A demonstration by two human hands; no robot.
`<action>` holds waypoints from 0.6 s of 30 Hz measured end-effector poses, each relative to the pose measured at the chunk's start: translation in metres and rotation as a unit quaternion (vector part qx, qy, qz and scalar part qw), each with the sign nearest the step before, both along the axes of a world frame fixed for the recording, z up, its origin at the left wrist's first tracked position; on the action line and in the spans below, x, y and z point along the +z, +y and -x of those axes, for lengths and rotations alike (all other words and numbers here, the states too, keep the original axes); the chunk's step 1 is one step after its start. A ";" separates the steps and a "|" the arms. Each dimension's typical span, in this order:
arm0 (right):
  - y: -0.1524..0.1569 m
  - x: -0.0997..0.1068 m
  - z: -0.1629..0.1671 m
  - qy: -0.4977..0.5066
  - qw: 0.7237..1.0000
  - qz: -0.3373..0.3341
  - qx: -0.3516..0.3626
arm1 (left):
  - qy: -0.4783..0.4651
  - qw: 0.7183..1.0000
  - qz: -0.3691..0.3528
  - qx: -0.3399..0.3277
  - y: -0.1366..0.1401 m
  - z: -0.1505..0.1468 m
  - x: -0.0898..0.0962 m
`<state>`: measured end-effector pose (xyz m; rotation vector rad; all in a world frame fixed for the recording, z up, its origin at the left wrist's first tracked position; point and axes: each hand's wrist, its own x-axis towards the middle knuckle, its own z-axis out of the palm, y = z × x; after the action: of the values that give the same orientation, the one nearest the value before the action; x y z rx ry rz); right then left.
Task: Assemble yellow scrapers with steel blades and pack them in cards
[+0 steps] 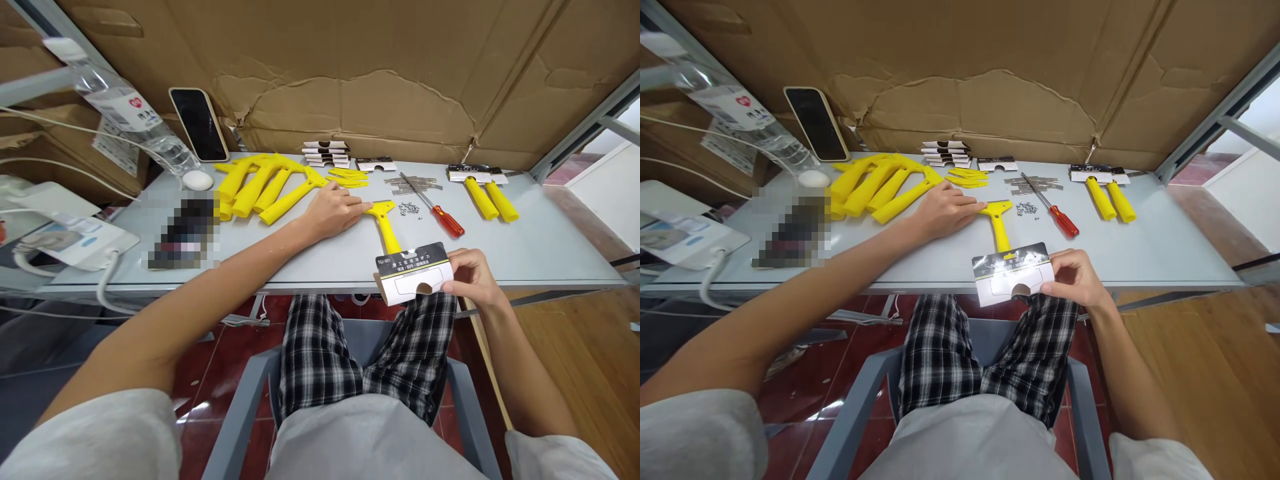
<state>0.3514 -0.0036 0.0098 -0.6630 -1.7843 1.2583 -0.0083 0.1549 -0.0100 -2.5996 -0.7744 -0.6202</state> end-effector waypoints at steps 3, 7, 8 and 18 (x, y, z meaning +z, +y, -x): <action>0.001 0.003 -0.001 0.007 0.998 -0.019 0.051 | -0.014 1.000 0.001 0.002 0.002 0.002 -0.001; 0.001 0.004 0.000 0.007 0.996 -0.028 0.084 | -0.037 0.999 0.000 0.013 0.007 0.006 -0.004; 0.001 0.004 0.000 -0.001 0.996 -0.022 0.085 | -0.041 0.999 -0.001 0.016 0.008 0.007 -0.004; 0.001 0.006 0.014 -0.053 0.994 0.080 -0.046 | -0.065 0.997 0.022 0.022 0.023 0.020 -0.008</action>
<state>0.3373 -0.0025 0.0156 -0.9081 -1.7286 1.3340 -0.0286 0.1779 -0.0183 -2.5938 -0.8917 -0.7742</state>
